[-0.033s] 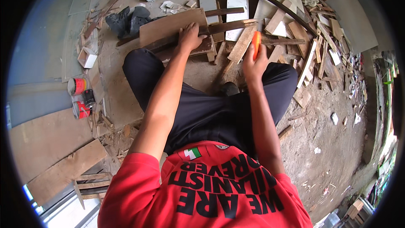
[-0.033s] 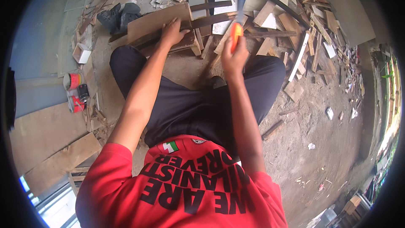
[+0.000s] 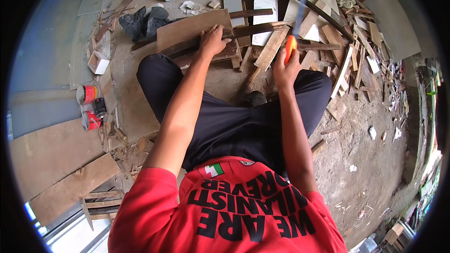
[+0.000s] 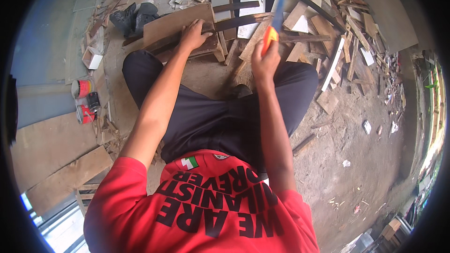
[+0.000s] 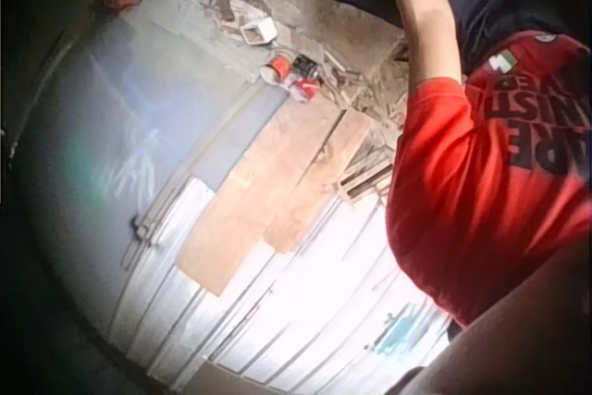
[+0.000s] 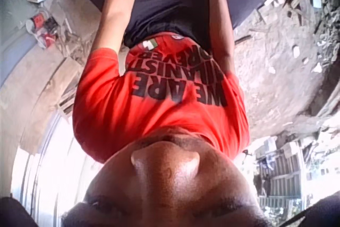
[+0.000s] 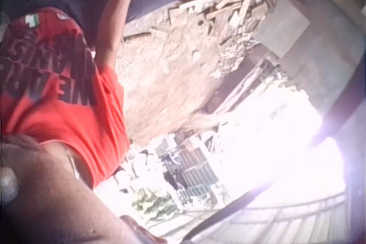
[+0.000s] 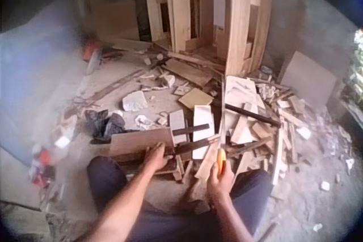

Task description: The person sits on the floor and uses a hand saw to cut a piece of wood resting on a makeshift support. The person maintains a steady sawing motion throughout the clip.

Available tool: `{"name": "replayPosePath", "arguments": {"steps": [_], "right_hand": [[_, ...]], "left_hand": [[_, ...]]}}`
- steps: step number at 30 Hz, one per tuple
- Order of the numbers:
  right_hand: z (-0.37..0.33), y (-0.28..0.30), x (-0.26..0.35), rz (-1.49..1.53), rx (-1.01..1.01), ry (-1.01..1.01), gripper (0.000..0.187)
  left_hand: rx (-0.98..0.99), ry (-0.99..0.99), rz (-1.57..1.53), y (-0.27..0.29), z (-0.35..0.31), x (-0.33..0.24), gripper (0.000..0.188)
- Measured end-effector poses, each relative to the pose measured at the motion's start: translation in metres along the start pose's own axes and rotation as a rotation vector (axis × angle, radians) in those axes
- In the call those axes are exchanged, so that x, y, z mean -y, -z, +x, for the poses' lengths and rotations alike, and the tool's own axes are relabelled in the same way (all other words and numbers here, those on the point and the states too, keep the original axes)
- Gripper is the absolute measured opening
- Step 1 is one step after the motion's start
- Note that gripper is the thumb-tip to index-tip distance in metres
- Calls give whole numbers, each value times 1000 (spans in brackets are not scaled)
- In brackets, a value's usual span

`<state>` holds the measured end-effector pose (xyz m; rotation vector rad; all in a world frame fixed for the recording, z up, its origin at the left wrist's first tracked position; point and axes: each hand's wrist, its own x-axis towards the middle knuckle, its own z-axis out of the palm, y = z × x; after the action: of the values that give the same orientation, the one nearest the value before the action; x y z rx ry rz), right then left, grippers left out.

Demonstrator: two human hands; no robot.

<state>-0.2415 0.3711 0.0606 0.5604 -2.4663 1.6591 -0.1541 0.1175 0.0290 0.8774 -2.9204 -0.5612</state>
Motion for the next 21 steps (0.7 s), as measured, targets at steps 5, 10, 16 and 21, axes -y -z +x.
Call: {"name": "replayPosePath", "arguments": {"steps": [5, 10, 16, 21], "right_hand": [[5, -39, -104, -279, -162, -247, 46], [14, -59, -137, -516, 78, -396, 55], [6, -75, -24, -220, -41, 296, 43], [25, -119, 8, -66, 174, 452, 29]], "left_hand": [[-239, -20, -331, 11, -4, 21, 81], [-796, 178, -334, 66, -21, 103, 44], [-599, 856, -460, 87, -94, 223, 39], [-264, 991, -600, 69, -105, 235, 43]]}}
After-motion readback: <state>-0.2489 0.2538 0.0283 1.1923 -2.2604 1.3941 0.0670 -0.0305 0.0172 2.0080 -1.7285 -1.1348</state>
